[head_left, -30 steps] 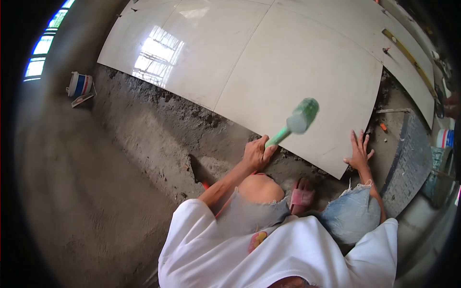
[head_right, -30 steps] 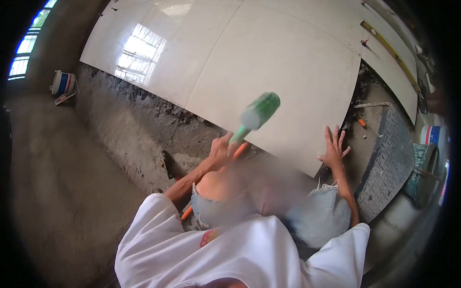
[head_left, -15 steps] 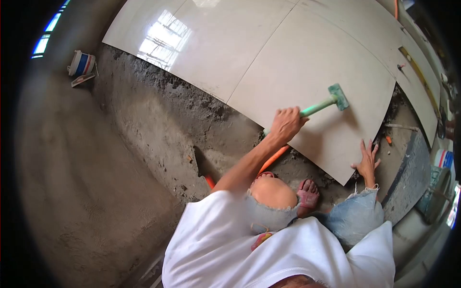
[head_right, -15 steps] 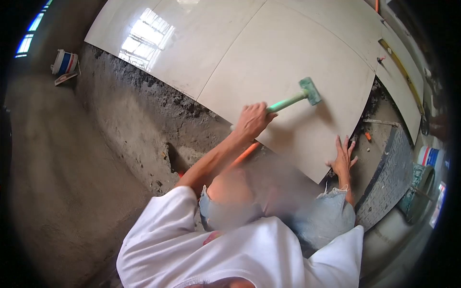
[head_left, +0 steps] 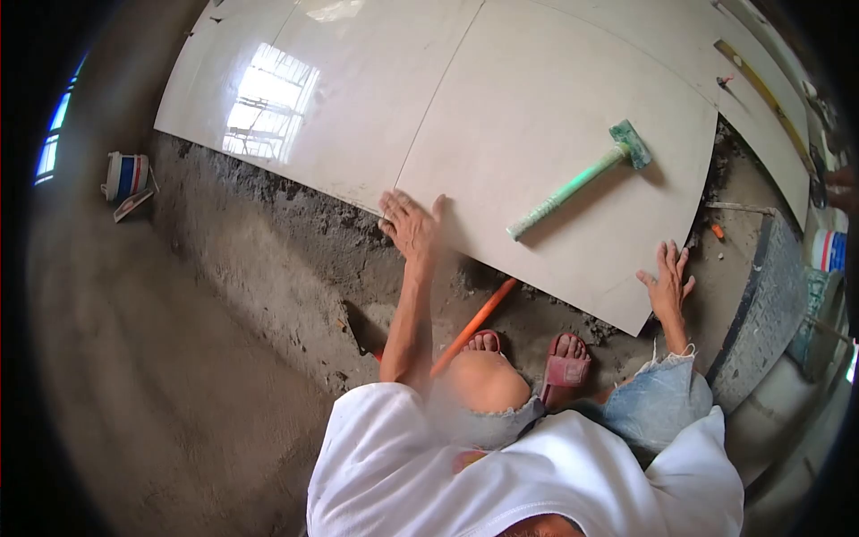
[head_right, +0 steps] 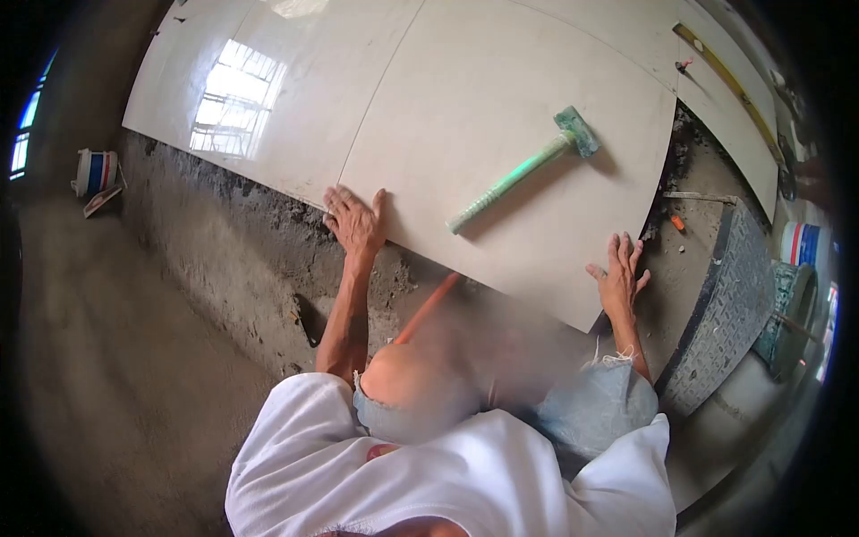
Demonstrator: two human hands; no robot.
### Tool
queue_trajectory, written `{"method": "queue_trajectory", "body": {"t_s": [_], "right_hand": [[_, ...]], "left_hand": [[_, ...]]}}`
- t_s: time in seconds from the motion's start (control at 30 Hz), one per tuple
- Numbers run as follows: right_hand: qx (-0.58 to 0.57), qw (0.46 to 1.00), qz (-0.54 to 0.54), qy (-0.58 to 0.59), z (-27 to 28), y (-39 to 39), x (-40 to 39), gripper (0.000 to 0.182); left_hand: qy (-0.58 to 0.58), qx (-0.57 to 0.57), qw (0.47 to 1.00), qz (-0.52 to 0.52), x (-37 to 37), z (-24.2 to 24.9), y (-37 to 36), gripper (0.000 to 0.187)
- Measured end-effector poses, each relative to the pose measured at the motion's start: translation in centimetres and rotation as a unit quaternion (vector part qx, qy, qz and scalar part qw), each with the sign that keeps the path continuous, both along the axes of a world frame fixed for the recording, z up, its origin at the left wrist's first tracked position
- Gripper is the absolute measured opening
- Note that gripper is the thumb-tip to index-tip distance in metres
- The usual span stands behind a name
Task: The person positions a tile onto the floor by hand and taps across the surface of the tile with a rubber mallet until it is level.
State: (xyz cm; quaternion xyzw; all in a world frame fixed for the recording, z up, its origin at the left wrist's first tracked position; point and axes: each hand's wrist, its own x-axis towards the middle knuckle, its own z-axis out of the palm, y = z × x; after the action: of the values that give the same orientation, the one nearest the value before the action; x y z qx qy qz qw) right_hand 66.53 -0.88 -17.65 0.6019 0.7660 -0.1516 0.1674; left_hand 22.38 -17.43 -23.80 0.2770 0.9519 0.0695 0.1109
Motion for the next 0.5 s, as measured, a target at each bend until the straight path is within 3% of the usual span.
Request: {"method": "queue_trajectory", "body": {"t_s": [0.3,0.43,0.5], "right_hand": [[-0.006,1.000,-0.024,0.010,-0.1,-0.1,0.0,0.079],[0.013,1.000,-0.007,0.025,-0.1,-0.2,0.4,0.068],[0.034,0.998,-0.019,0.040,-1.9,0.2,0.3,0.060]], "left_hand": [[0.011,-0.059,0.997,0.045,1.1,0.7,-1.1,0.098],[0.007,-0.053,0.997,0.051,0.2,1.7,0.3,0.094],[0.036,-0.065,0.997,-0.038,-1.1,-0.9,1.3,0.092]]}}
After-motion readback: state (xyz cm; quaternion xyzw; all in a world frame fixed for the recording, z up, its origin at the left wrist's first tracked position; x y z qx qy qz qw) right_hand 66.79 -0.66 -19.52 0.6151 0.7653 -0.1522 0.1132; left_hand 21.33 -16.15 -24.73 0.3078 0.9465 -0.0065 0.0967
